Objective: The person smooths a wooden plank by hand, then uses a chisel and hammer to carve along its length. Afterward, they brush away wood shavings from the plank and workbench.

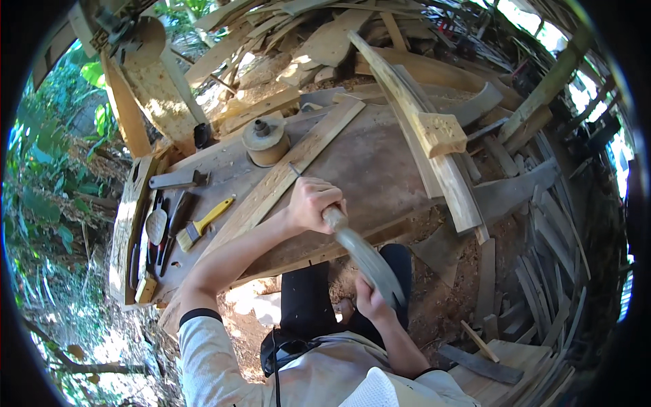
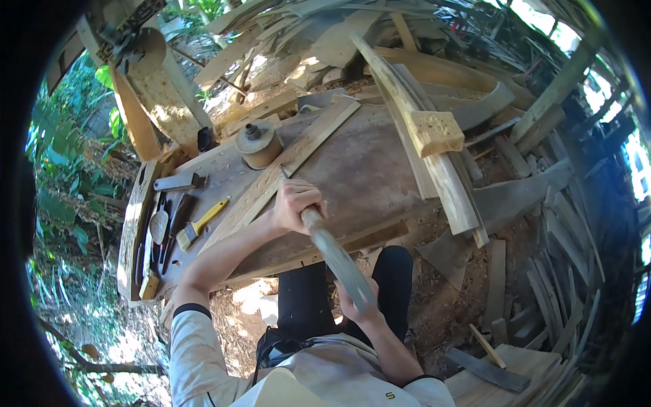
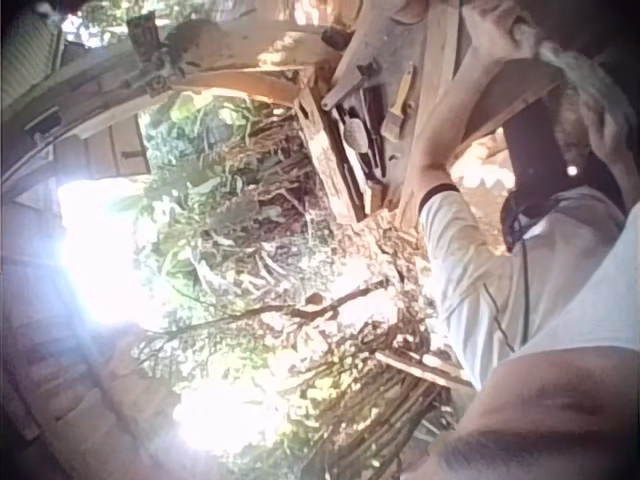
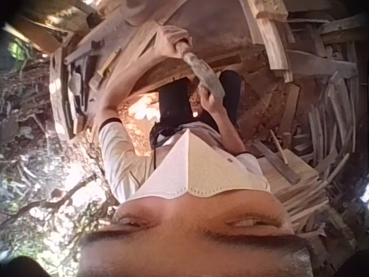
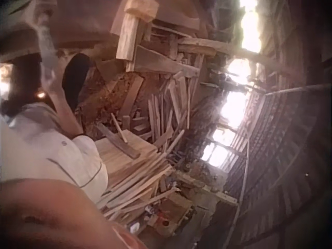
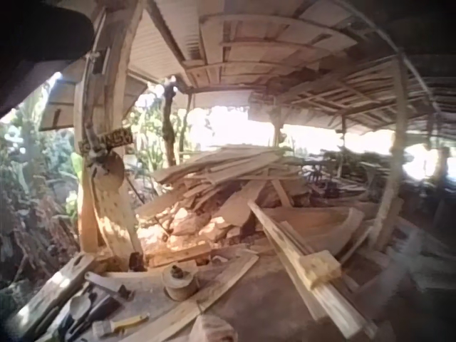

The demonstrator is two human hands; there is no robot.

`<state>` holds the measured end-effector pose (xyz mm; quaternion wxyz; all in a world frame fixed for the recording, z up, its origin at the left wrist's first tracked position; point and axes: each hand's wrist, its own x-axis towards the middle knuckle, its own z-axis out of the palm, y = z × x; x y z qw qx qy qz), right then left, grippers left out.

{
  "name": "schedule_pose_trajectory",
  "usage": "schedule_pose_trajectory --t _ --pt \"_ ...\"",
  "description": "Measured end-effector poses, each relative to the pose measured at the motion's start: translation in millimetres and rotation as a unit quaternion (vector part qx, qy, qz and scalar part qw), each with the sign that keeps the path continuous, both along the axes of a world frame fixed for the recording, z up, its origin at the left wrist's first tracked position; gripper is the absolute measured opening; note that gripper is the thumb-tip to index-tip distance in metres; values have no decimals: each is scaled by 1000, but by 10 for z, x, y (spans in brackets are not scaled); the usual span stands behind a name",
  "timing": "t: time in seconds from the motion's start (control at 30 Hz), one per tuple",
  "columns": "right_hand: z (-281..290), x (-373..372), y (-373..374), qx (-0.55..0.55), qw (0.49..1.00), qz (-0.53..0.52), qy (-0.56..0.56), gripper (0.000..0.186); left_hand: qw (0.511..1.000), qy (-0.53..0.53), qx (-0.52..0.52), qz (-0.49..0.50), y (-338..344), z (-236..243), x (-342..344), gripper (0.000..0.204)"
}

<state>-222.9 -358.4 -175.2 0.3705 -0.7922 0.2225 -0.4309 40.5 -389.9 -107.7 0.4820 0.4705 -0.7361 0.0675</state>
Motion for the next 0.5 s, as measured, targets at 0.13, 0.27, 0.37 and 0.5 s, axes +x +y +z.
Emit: schedule_pose_trajectory --t 0.13,0.27,0.37,0.5 --pt "36 -126 25 -59 993 20 -99 8 999 -15 -24 21 -32 30 -103 23" --pt "126 -26 13 67 997 22 -3 12 999 -15 -31 -8 -107 74 -51 23" --pt "-220 -247 87 37 994 23 -101 11 1000 -17 -9 12 -76 48 -123 23" --pt "-327 -471 104 86 989 -1 -123 19 999 -30 -12 8 -85 16 -102 25"
